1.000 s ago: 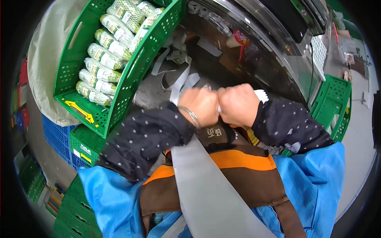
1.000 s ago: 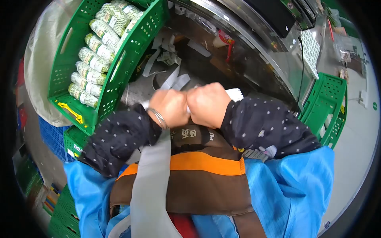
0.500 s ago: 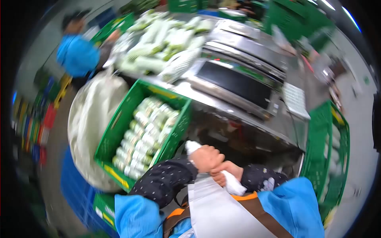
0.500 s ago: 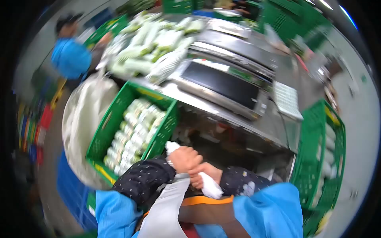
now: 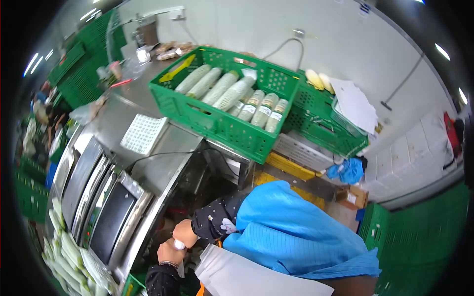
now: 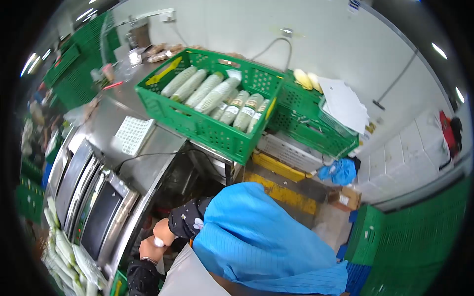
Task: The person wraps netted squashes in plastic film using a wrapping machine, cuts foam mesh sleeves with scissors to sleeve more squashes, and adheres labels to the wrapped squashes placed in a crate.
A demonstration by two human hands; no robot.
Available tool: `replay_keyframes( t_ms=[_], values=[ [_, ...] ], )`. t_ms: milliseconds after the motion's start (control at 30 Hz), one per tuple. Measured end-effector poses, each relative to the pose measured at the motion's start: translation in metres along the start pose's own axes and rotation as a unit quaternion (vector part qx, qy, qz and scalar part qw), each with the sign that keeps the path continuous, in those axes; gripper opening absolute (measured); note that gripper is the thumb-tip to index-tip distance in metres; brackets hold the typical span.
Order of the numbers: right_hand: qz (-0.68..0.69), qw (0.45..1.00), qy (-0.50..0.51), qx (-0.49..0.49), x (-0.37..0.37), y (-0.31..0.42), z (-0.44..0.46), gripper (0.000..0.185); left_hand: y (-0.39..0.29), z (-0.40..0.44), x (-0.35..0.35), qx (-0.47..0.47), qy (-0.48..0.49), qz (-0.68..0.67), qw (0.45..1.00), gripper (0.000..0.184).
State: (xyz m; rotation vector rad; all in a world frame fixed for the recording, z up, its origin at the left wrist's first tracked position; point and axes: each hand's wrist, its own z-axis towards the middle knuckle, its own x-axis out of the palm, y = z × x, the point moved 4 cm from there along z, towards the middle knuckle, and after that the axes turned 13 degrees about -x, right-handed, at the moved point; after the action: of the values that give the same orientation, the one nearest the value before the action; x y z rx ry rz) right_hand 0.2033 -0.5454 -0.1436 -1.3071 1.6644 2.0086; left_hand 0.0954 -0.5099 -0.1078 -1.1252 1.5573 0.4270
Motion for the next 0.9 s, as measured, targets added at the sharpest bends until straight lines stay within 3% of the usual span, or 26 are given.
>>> replay_keyframes(
  t_ms=[100,200,333,500,567,633,900],
  values=[
    [0.073,0.996,0.035,0.037,-0.021,-0.036,-0.013,0.019,-0.029,0.036,-0.001,0.033,0.035,0.008,0.999,0.035],
    [0.006,0.999,-0.023,0.021,-0.044,-0.041,-0.027,0.019,-0.037,0.056,0.008,0.07,0.064,-0.006,0.995,0.037],
    [0.038,0.999,0.028,0.014,-0.062,-0.045,-0.026,0.02,-0.037,0.066,0.005,0.049,0.09,-0.044,0.994,0.037],
    [0.101,0.993,0.063,-0.018,-0.072,-0.05,0.008,0.019,-0.032,0.076,-0.035,0.053,0.116,0.037,0.991,0.026],
    [0.113,0.991,0.054,-0.042,-0.075,-0.05,0.027,0.026,-0.025,0.076,-0.057,0.032,0.14,0.033,0.989,0.025],
    [0.106,0.986,0.109,-0.07,-0.085,-0.03,0.044,0.03,-0.008,0.065,-0.06,-0.029,0.143,0.019,0.989,0.023],
    [0.02,0.958,0.231,-0.169,-0.056,0.013,0.114,0.027,0.061,0.004,-0.066,-0.198,0.031,-0.113,0.973,0.028]
  ],
)
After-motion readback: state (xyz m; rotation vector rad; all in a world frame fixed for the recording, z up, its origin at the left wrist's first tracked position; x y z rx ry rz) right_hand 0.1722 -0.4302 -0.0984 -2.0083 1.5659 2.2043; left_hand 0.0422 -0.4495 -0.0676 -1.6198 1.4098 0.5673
